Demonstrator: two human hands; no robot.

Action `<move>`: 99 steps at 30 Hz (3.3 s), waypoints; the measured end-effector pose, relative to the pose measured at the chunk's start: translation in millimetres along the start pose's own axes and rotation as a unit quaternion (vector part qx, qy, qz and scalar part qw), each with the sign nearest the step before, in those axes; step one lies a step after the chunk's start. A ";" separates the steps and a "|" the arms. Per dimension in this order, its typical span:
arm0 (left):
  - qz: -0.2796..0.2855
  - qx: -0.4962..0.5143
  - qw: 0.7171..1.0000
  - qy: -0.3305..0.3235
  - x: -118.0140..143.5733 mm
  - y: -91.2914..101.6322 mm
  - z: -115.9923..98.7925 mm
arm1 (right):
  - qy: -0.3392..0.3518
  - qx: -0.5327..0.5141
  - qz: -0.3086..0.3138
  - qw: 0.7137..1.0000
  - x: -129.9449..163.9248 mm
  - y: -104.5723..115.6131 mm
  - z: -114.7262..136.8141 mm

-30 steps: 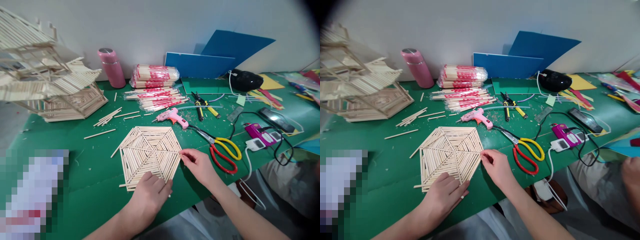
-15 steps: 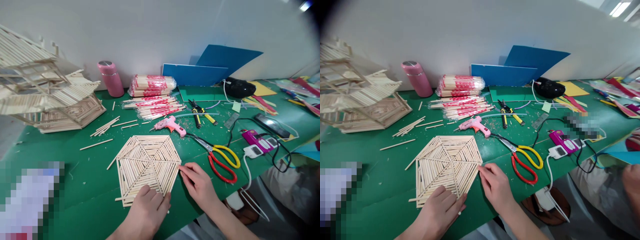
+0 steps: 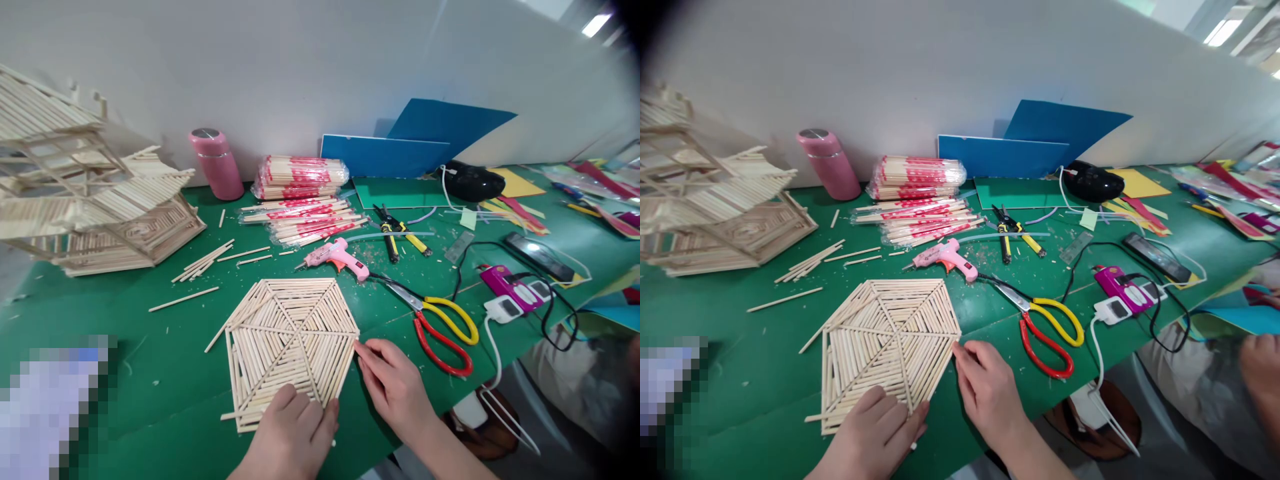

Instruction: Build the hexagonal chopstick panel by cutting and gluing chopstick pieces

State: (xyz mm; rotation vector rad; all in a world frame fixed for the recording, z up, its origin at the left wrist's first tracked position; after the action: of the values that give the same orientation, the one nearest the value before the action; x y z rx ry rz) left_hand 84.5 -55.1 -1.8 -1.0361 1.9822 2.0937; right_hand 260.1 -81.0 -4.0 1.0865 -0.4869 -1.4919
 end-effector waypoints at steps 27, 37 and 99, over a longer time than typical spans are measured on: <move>0.017 -0.001 1.000 -0.017 9.2 -6.7 -1.6 | -0.049 0.002 -0.026 0.998 -10.7 7.5 -6.6; 0.015 0.007 1.000 -0.009 6.4 -2.4 -2.4 | -0.080 -0.013 0.007 0.997 -22.2 7.2 -8.6; 0.096 -0.010 0.995 -0.003 7.6 3.1 -5.4 | 0.029 0.053 0.064 0.996 -31.8 9.0 -18.9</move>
State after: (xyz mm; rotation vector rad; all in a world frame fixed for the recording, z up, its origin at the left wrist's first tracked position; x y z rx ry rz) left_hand 79.4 -63.4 -2.6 -0.8714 2.1422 2.2096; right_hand 277.6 -48.4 5.3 1.1567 -0.5903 -1.3313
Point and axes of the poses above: each hand's wrist, its own x-axis away from the middle knuckle, its own y-axis out of the back of the hand, z = x × y, the point moved 2 cm from there along -x, towards the middle knuckle, and after that the axes turned 3 degrees about y, right-handed, at the moved point
